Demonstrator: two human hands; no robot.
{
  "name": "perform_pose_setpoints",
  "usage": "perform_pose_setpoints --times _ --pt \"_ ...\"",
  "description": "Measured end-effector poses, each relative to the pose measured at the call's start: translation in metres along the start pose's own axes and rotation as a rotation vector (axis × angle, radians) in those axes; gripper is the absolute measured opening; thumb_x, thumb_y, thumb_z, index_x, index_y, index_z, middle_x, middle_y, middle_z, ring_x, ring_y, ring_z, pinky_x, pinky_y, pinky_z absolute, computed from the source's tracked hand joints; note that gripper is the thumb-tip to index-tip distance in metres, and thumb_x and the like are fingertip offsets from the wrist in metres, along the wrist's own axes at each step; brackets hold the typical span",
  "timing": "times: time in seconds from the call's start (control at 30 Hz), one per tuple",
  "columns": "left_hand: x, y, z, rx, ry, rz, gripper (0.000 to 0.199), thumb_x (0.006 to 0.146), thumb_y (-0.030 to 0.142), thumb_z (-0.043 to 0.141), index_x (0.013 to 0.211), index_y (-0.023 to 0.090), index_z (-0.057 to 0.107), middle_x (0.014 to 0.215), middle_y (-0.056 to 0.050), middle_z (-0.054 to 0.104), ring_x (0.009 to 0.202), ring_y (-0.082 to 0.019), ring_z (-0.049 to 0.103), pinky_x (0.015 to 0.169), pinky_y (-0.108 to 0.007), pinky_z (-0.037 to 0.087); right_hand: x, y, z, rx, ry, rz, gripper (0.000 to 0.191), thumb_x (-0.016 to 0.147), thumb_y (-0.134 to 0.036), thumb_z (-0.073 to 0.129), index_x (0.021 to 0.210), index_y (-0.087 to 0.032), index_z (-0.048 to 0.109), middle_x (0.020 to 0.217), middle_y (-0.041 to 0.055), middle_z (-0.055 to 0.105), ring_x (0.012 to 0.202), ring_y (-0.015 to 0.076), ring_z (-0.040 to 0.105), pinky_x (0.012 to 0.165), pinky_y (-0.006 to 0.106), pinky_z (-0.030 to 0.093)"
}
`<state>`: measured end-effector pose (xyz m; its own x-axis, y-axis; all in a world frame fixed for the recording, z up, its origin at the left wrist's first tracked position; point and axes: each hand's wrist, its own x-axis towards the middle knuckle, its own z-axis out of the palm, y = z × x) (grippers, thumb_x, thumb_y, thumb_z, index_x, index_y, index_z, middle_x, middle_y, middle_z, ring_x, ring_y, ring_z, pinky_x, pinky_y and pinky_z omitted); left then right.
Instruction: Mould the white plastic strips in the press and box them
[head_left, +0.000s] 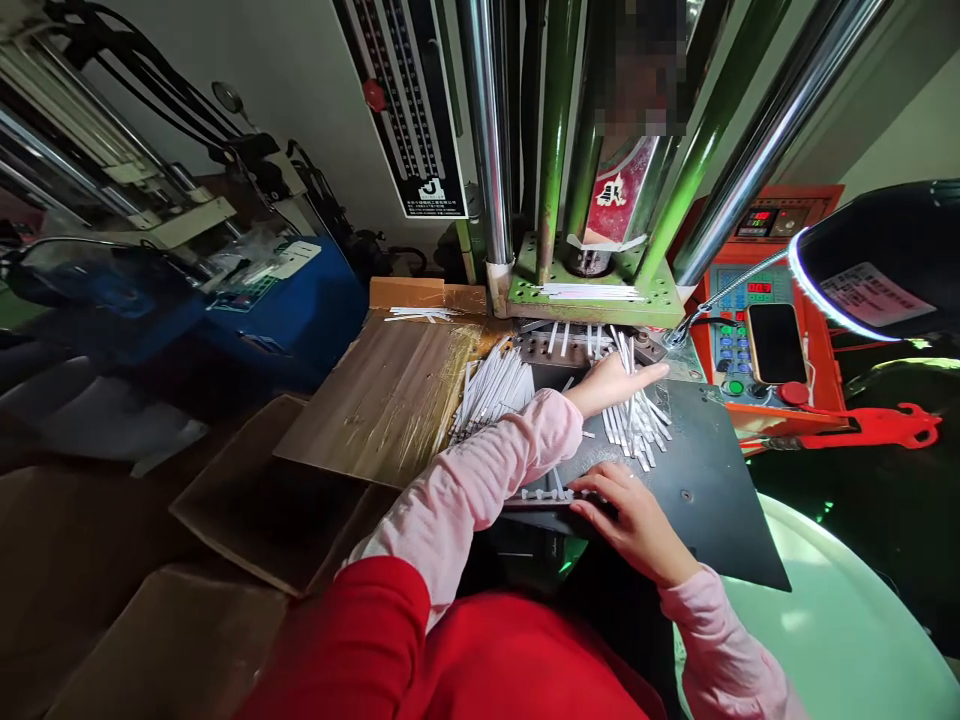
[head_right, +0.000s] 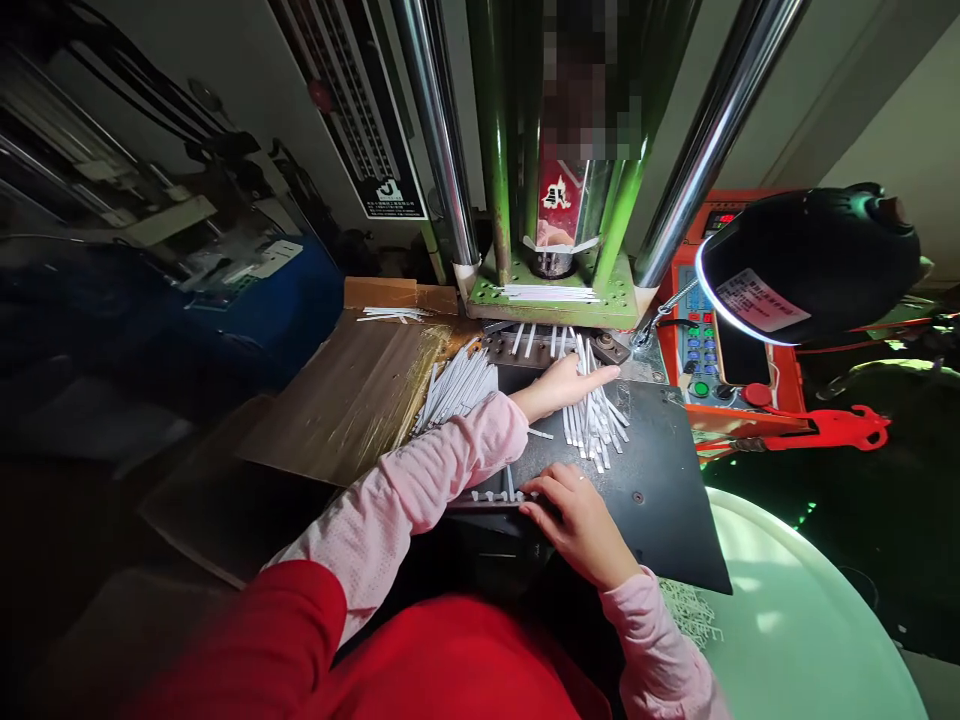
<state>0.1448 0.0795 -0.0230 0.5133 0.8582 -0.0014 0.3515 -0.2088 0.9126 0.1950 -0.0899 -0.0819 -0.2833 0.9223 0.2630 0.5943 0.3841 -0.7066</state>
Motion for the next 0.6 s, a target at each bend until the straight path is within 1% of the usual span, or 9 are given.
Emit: perform_pose_setpoints --times 0.07,0.13,0.17,0.23,0.3,0.37,0.43,0.53,0.6 --pt "-0.017 0.004 -0.023 0.133 -0.064 0.026 0.052 0.085 0.05 0.069 0.117 0.009 0.06 0.115 -0.018 0.066 0.104 -0.028 0.061 0.093 -0.04 0.048 -0.001 0.0 -0.001 0.016 0.0 0.005 0.018 0.1 -0.034 0.054 0.109 -0.024 0.066 0.098 0.0068 0.064 0.092 0.0204 0.057 0.082 0.037 0.049" --pt "-0.046 0.005 -0.05 0.204 -0.108 0.04 0.063 0.083 0.052 0.072 0.126 0.01 0.056 0.124 -0.019 0.061 0.109 -0.029 0.06 0.095 -0.04 0.047 -0.002 0.0 -0.002 0.025 0.007 0.003 0.02 0.1 -0.033 0.053 0.112 -0.025 0.066 0.1 0.0067 0.065 0.094 0.0203 0.058 0.083 0.037 0.049" --pt "-0.065 0.003 -0.064 0.225 -0.141 0.048 0.063 0.081 0.052 0.073 0.127 0.012 0.056 0.122 -0.016 0.062 0.108 -0.027 0.06 0.093 -0.038 0.048 -0.003 0.0 -0.003 0.027 0.014 -0.001 0.02 0.1 -0.033 0.053 0.113 -0.025 0.066 0.101 0.0066 0.065 0.094 0.0203 0.058 0.083 0.037 0.049" --pt "-0.108 -0.005 -0.088 0.304 -0.239 0.05 0.059 0.077 0.05 0.079 0.121 0.016 0.059 0.117 -0.011 0.064 0.105 -0.025 0.061 0.092 -0.036 0.048 -0.004 0.001 -0.002 0.027 0.024 -0.018 0.02 0.1 -0.032 0.053 0.113 -0.026 0.067 0.101 0.0062 0.067 0.093 0.0199 0.059 0.082 0.036 0.049" --pt "-0.15 -0.019 -0.103 0.441 -0.295 0.012 0.054 0.07 0.048 0.085 0.108 0.018 0.062 0.11 -0.008 0.065 0.103 -0.025 0.061 0.09 -0.036 0.047 -0.003 0.002 0.002 0.007 0.033 -0.037 0.02 0.1 -0.031 0.052 0.109 -0.026 0.069 0.096 0.0054 0.068 0.088 0.0196 0.06 0.078 0.035 0.048" --pt "-0.185 -0.033 -0.108 0.546 -0.283 -0.038 0.035 0.076 0.04 0.083 0.095 0.018 0.064 0.101 -0.004 0.066 0.098 -0.024 0.061 0.088 -0.035 0.046 0.001 0.001 0.008 -0.03 0.069 -0.043 0.019 0.099 -0.032 0.054 0.103 -0.026 0.071 0.091 0.0046 0.07 0.083 0.0199 0.062 0.075 0.036 0.047" --pt "-0.207 -0.044 -0.106 0.597 -0.217 -0.067 0.02 0.084 0.031 0.077 0.09 0.018 0.064 0.097 -0.003 0.067 0.096 -0.022 0.06 0.086 -0.033 0.046 0.006 -0.003 0.012 -0.041 0.15 -0.031 0.018 0.098 -0.033 0.055 0.099 -0.026 0.072 0.09 0.0044 0.072 0.082 0.0209 0.064 0.075 0.037 0.047" --pt "-0.218 -0.051 -0.099 0.637 -0.135 -0.043 0.013 0.088 0.026 0.072 0.092 0.017 0.064 0.098 -0.004 0.067 0.096 -0.021 0.06 0.085 -0.032 0.046 0.008 -0.012 0.005 0.061 0.315 0.047 0.018 0.097 -0.034 0.056 0.095 -0.025 0.071 0.09 0.0056 0.073 0.085 0.0218 0.066 0.078 0.037 0.051" --pt "-0.219 -0.052 -0.097 0.661 -0.121 -0.007 0.012 0.09 0.026 0.071 0.092 0.017 0.065 0.098 -0.004 0.068 0.095 -0.021 0.06 0.085 -0.032 0.046 -0.004 -0.016 -0.013 0.125 0.366 0.13 0.02 0.095 -0.039 0.057 0.091 -0.025 0.071 0.093 0.007 0.073 0.086 0.0225 0.067 0.079 0.036 0.054"
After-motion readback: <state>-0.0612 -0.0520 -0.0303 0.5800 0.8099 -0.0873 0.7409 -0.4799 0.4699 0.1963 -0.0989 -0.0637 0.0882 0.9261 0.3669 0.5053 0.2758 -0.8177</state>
